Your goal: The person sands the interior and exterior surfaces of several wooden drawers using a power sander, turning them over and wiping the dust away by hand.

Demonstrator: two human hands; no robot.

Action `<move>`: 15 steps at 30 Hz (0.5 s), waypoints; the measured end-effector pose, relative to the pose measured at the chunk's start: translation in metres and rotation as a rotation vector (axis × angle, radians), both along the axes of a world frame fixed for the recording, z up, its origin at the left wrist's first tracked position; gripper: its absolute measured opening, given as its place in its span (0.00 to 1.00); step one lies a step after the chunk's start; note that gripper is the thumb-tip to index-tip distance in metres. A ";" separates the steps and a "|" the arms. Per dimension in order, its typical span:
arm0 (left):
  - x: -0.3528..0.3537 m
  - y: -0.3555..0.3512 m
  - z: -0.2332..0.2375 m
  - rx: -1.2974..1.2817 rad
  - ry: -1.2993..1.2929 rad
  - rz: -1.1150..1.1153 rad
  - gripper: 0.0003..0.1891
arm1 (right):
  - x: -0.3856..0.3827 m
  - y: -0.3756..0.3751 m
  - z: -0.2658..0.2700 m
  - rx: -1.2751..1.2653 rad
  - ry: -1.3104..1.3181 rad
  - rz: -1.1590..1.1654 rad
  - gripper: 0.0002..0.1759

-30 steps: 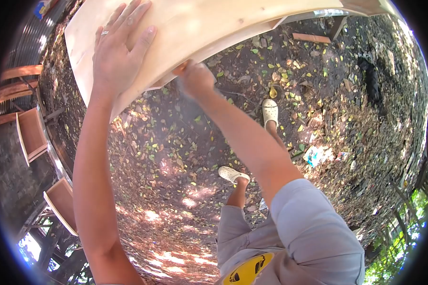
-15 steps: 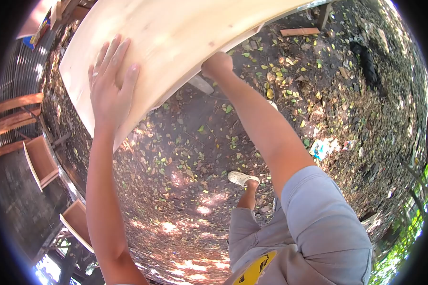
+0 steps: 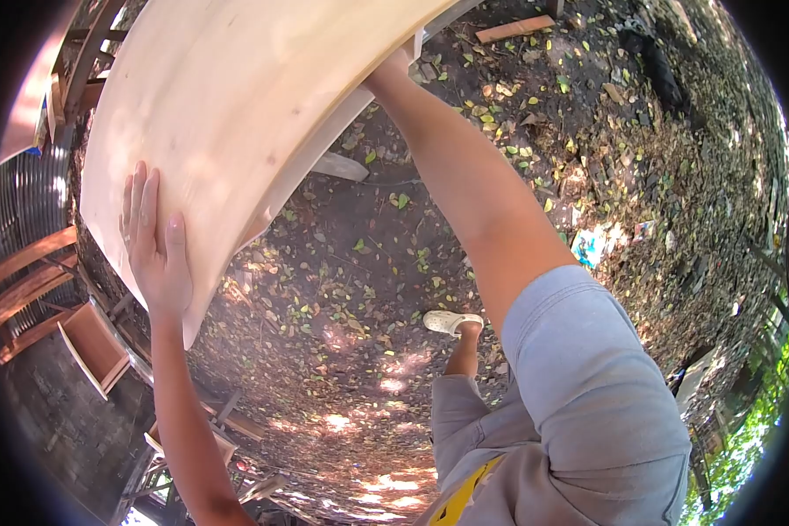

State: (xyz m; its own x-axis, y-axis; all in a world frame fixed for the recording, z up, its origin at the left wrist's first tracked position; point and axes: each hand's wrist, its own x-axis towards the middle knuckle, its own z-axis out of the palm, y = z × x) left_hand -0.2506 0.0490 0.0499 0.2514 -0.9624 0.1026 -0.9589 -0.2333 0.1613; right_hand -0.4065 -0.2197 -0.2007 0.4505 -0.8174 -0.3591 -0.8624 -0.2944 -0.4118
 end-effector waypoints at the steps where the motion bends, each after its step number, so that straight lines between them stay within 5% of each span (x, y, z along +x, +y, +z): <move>1: -0.001 0.000 0.000 0.005 -0.005 0.004 0.25 | -0.001 -0.004 0.004 0.034 0.028 0.021 0.29; 15: -0.005 -0.002 0.005 0.093 -0.066 0.056 0.27 | -0.040 -0.007 0.002 -0.223 0.000 0.159 0.31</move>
State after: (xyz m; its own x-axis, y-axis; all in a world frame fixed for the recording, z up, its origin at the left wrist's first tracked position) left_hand -0.2560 0.0468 0.0551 0.3004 -0.9533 0.0321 -0.9519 -0.2975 0.0732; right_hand -0.4466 -0.2269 -0.1989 0.5793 -0.7956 -0.1776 -0.7982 -0.5094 -0.3216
